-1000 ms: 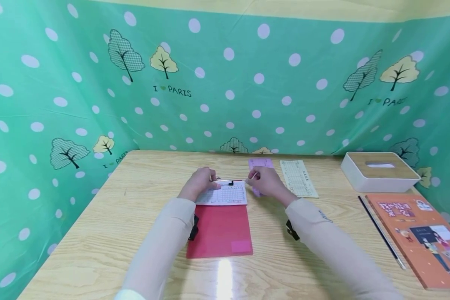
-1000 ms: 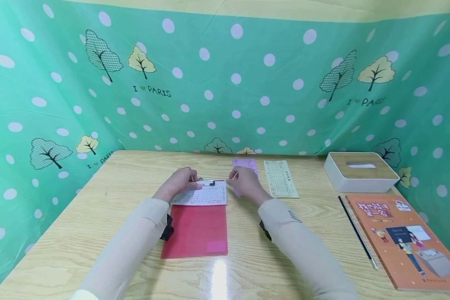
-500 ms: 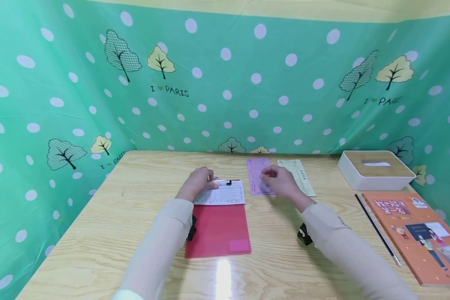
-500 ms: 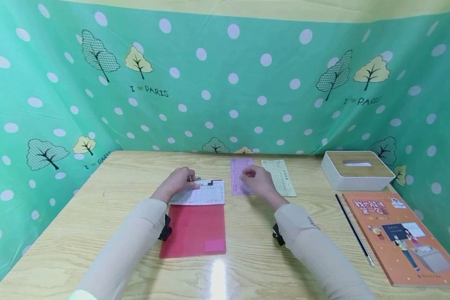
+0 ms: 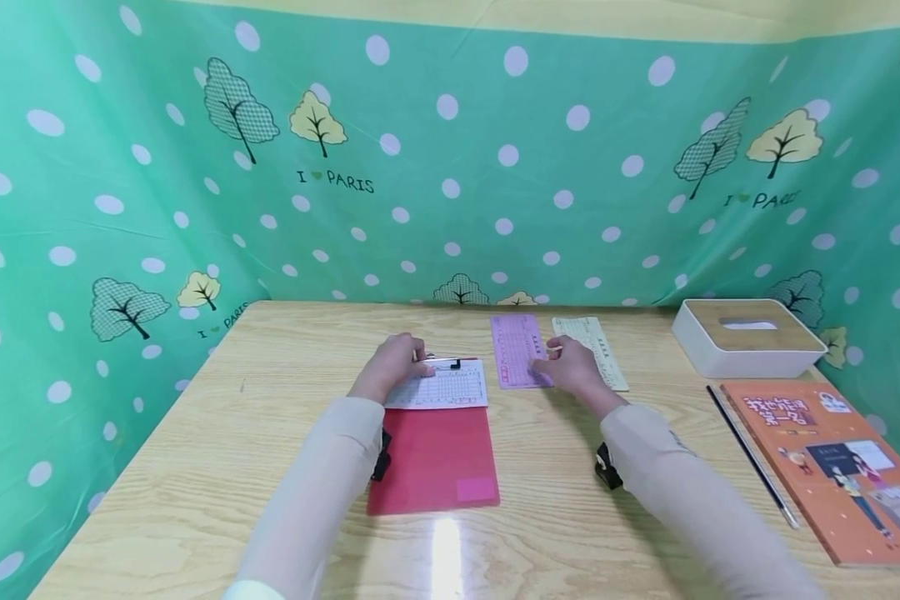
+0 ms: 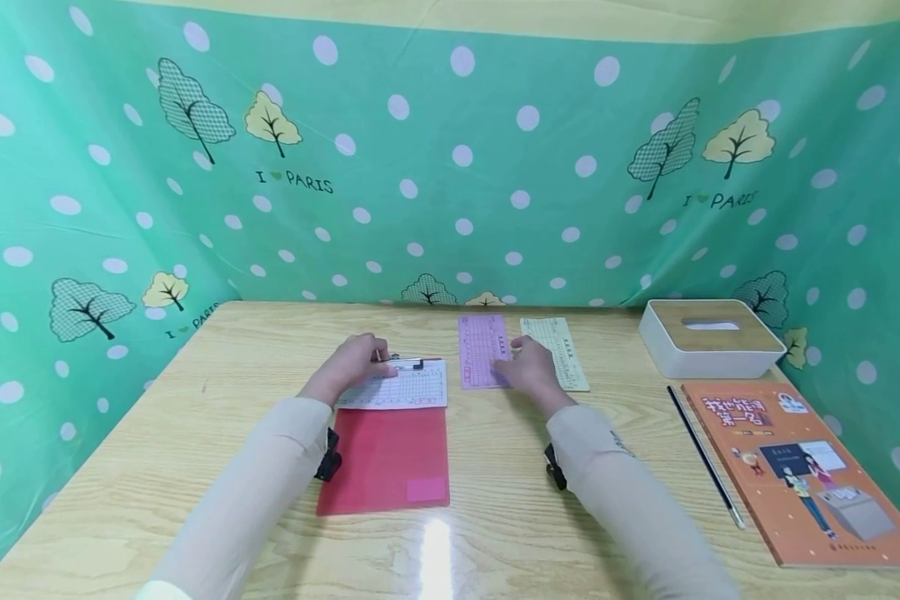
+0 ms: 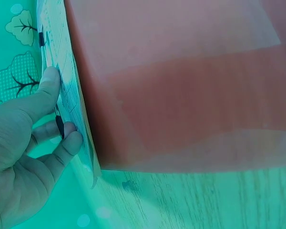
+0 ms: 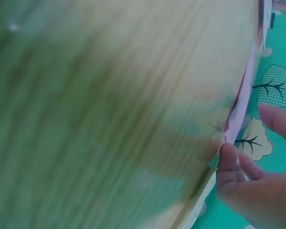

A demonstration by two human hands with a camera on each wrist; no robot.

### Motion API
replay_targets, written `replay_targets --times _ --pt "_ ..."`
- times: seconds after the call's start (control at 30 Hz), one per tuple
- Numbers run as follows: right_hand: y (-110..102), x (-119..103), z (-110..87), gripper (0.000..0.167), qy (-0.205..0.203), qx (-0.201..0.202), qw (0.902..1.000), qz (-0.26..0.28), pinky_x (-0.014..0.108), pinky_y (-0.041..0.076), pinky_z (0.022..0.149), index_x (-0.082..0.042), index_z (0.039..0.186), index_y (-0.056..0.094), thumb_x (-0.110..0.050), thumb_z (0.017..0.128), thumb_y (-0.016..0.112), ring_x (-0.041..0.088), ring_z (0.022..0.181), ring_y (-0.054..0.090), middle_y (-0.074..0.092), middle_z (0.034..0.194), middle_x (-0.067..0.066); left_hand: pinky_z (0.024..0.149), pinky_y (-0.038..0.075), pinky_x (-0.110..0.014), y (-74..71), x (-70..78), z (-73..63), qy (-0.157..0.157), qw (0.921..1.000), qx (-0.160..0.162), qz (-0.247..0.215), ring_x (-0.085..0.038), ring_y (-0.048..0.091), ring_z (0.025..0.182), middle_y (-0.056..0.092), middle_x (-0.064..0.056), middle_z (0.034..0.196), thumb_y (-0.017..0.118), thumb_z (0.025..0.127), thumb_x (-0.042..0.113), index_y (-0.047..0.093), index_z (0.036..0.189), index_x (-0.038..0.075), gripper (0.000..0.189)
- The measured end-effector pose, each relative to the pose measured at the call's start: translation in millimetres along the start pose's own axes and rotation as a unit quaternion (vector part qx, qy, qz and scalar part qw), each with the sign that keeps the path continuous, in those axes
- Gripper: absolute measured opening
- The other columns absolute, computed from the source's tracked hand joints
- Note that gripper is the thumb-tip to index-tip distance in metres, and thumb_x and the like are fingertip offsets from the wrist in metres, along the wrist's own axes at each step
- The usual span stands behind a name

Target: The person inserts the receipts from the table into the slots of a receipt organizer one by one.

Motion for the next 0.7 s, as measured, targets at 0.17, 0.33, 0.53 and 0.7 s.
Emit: replay_targets --times 0.17,0.33,0.53,0.7 --pt "3 -2 2.5 0.066 -0.008 0.008 0.997 -0.077 0.048 0.049 0.095 0.014 0.134 0.047 -0.029 0.093 0.074 0.042 0.113 0.058 0.057 0.129 0.032 0.083 0.046 -0.038 -0.1 -0.7 -0.7 -0.001 1.0 -0.003 0.0 -0.024 0.053 0.085 0.064 -0.01 0.093 0.081 0.088 0.019 0.066 0.085 0.007 0.019" --pt "7 -7 4.9 0.051 0.007 0.017 0.9924 -0.122 0.032 0.043 0.062 0.007 0.103 0.054 -0.033 0.087 0.081 0.022 0.07 0.047 0.053 0.082 0.012 0.081 0.046 -0.038 -1.1 0.2 -0.8 0.005 1.0 0.0 0.008 -0.024 0.053 0.083 0.063 -0.009 0.089 0.081 0.088 0.019 0.065 0.084 0.007 0.021" --pt "10 -10 7.4 0.043 0.029 0.007 0.9897 -0.14 0.026 0.035 0.052 0.003 0.093 0.057 -0.031 0.086 0.083 0.015 0.058 0.041 0.048 0.071 0.006 0.08 0.045 -0.037 -0.3 0.8 -0.4 0.005 1.0 -0.004 0.008 -0.024 0.052 0.082 0.062 -0.008 0.087 0.081 0.088 0.02 0.065 0.084 0.008 0.021" --pt "11 -14 6.8 0.038 0.036 -0.004 0.9899 -0.137 0.027 0.038 0.055 0.006 0.094 0.062 -0.025 0.086 0.082 0.017 0.062 0.045 0.055 0.077 0.009 0.079 0.045 -0.037 -0.1 1.0 -0.1 0.007 1.0 -0.003 0.007 -0.024 0.052 0.082 0.062 -0.008 0.087 0.081 0.089 0.02 0.064 0.083 0.008 0.021"
Point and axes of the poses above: each hand's wrist, its own z-axis towards the middle knuckle, its own y-axis out of the palm, x = y × z, the point moved 8 cm from there along z, towards the middle knuckle
